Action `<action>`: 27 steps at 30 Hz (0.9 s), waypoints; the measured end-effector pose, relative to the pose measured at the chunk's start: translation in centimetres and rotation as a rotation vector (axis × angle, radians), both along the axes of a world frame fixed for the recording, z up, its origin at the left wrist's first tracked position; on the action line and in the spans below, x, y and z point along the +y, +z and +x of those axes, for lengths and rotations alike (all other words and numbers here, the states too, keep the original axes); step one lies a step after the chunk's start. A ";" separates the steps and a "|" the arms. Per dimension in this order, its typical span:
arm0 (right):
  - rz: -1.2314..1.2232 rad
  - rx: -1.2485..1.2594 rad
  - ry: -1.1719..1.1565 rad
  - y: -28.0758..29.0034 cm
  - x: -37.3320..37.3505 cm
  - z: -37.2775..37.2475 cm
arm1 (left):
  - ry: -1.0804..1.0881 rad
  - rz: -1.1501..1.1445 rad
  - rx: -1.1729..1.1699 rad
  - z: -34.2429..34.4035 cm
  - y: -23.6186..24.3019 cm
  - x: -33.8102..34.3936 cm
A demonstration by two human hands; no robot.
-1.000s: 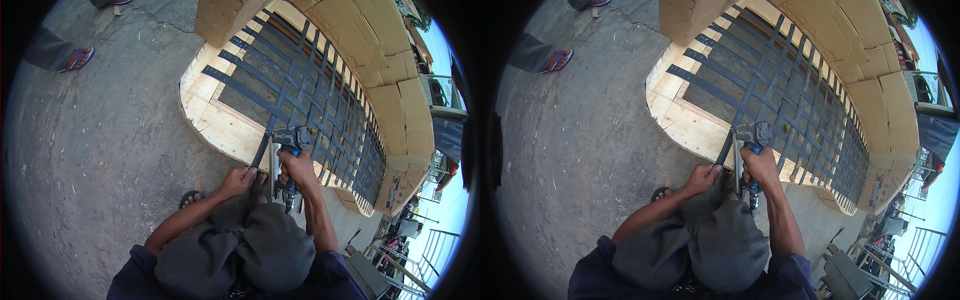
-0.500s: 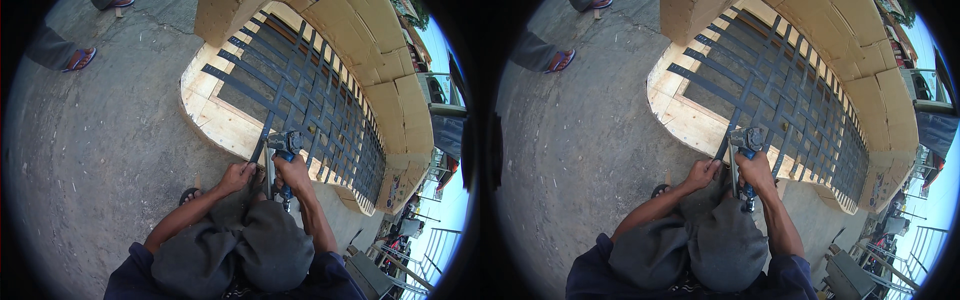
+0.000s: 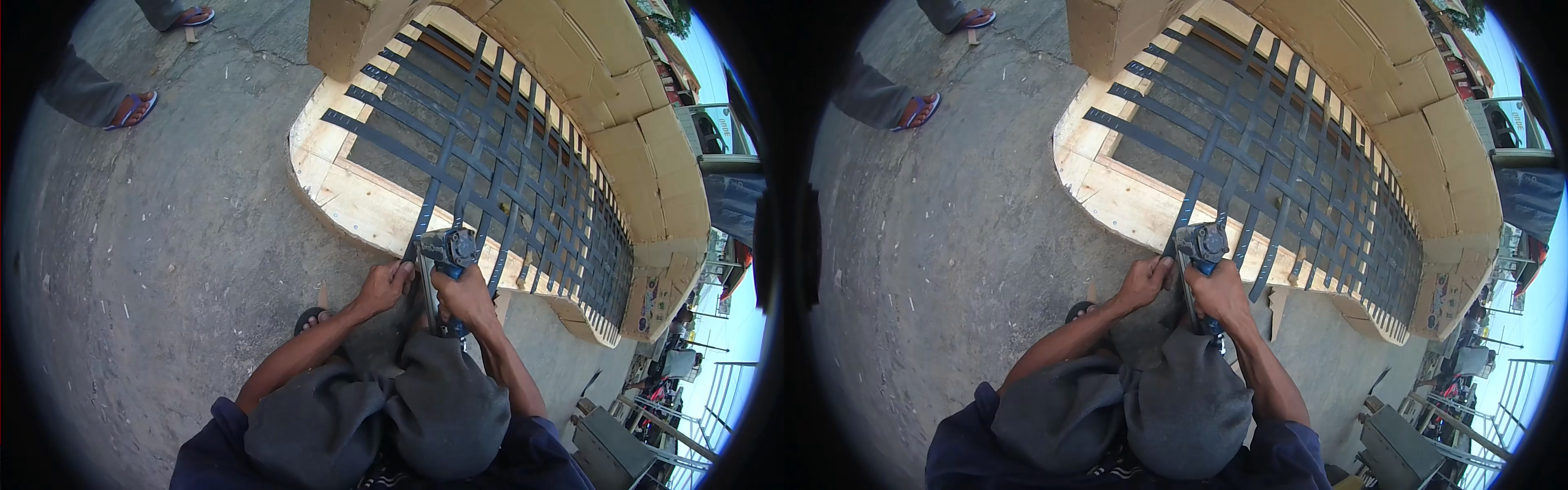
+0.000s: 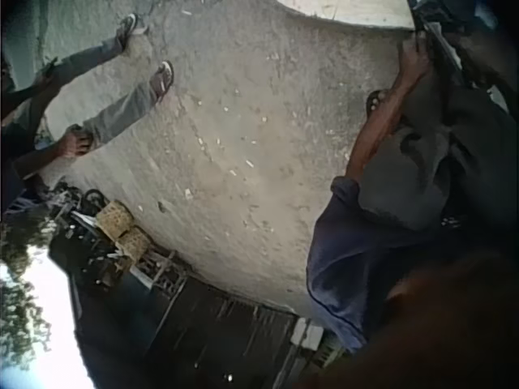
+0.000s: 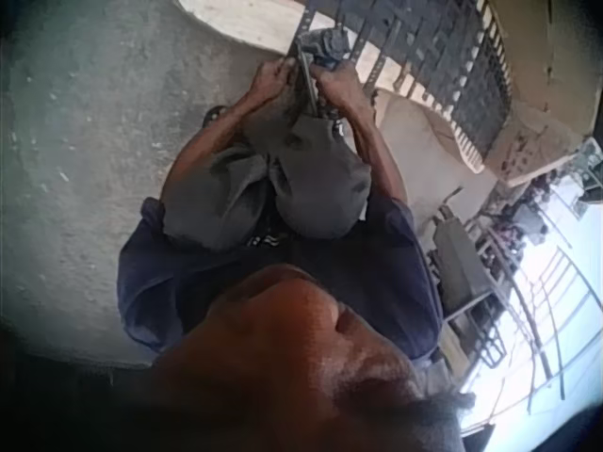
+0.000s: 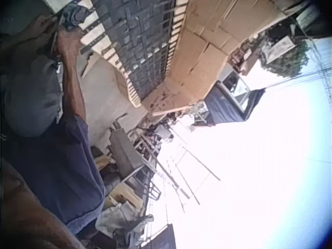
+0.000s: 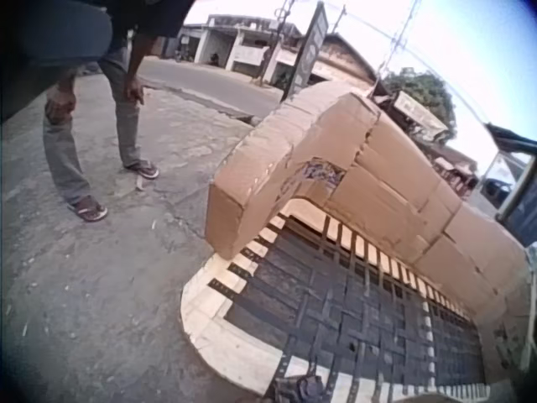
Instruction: The person weaves rubber straps across a wooden sofa frame, reloads a pneumatic staple gun with staples from a box, and staples the straps to the frame using the pneumatic stapler.
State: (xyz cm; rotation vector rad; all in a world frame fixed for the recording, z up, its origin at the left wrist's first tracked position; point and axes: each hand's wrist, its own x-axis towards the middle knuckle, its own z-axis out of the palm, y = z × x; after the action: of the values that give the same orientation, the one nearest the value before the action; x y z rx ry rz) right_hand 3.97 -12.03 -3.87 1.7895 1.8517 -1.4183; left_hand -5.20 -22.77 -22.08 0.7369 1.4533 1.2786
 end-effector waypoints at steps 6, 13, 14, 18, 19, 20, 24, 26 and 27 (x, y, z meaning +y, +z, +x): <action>-0.087 0.110 -0.174 0.7 -0.1 3.9 | -0.137 -0.116 0.233 -2.2 3.1 -0.5; 0.064 0.348 -0.828 2.0 -3.3 15.9 | -0.032 0.105 0.970 -5.9 10.4 3.6; 0.068 0.384 -0.886 2.0 -4.0 17.4 | -0.059 0.219 0.982 -5.9 10.3 5.6; 0.088 0.506 -1.124 2.3 -5.8 22.1 | -0.388 0.275 1.374 -3.7 7.3 11.5; 0.089 0.547 -1.187 2.3 -6.1 23.6 | -0.542 0.127 1.431 -3.9 6.5 11.6; 0.094 0.532 -1.207 2.1 -6.1 25.3 | -0.534 0.121 1.487 -3.7 6.0 11.7; 0.267 0.297 -1.105 -0.7 -6.5 32.1 | -0.563 0.086 1.548 -3.6 5.2 12.3; 0.454 -0.408 -0.772 -3.4 -8.1 33.9 | -0.570 0.086 1.559 -3.8 4.7 12.5; 0.399 -0.418 -0.772 -4.3 -9.7 35.0 | -0.574 0.056 1.573 -3.8 4.2 12.9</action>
State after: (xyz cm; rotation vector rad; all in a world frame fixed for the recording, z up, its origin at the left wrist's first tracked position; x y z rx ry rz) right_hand 39.01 -21.70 -8.17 2.9299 1.3312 -0.7300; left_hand -9.01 -9.86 -17.84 2.2620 2.0387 0.0815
